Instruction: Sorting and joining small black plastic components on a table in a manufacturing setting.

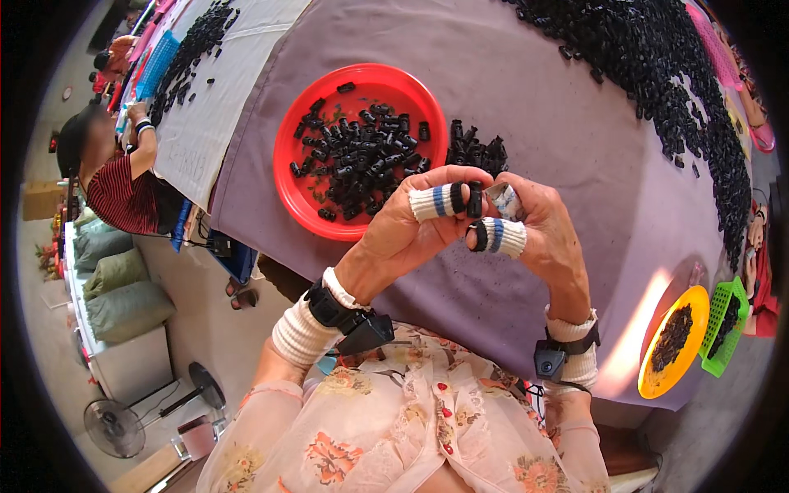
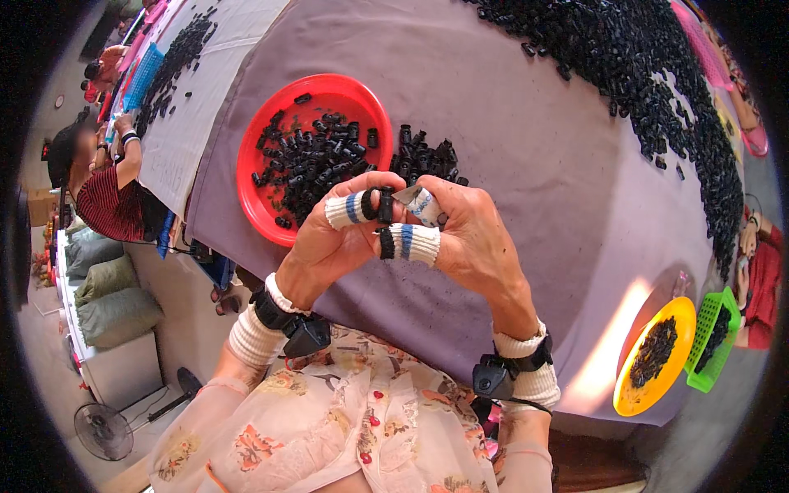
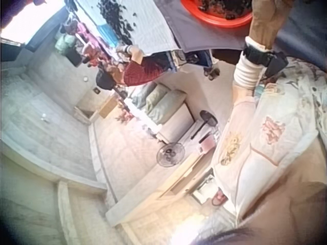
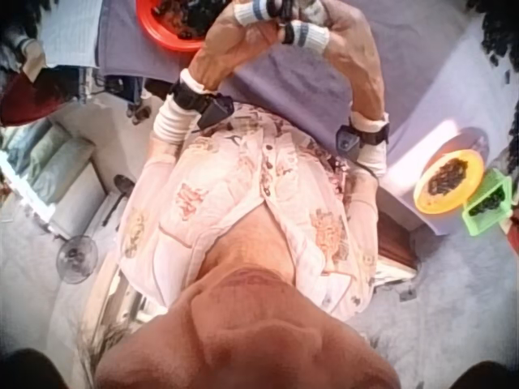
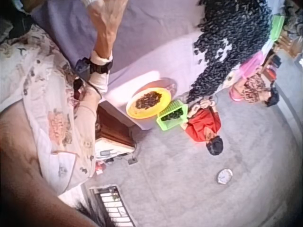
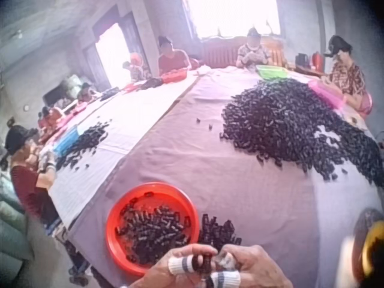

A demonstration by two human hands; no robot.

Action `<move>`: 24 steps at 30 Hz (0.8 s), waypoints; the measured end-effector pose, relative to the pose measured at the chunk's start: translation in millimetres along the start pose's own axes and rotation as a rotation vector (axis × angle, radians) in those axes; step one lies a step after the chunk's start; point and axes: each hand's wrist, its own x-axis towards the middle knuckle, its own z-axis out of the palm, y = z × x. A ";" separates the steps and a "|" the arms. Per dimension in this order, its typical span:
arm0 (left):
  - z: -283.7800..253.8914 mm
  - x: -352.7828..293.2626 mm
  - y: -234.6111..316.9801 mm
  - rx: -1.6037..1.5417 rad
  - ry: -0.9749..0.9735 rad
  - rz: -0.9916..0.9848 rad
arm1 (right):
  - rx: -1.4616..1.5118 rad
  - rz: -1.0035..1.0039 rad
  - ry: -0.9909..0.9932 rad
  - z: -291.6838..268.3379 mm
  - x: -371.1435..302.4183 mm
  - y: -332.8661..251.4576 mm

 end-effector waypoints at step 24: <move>0.7 -1.0 -0.7 0.174 0.092 0.012 | -0.092 -0.110 -0.016 2.2 2.4 7.9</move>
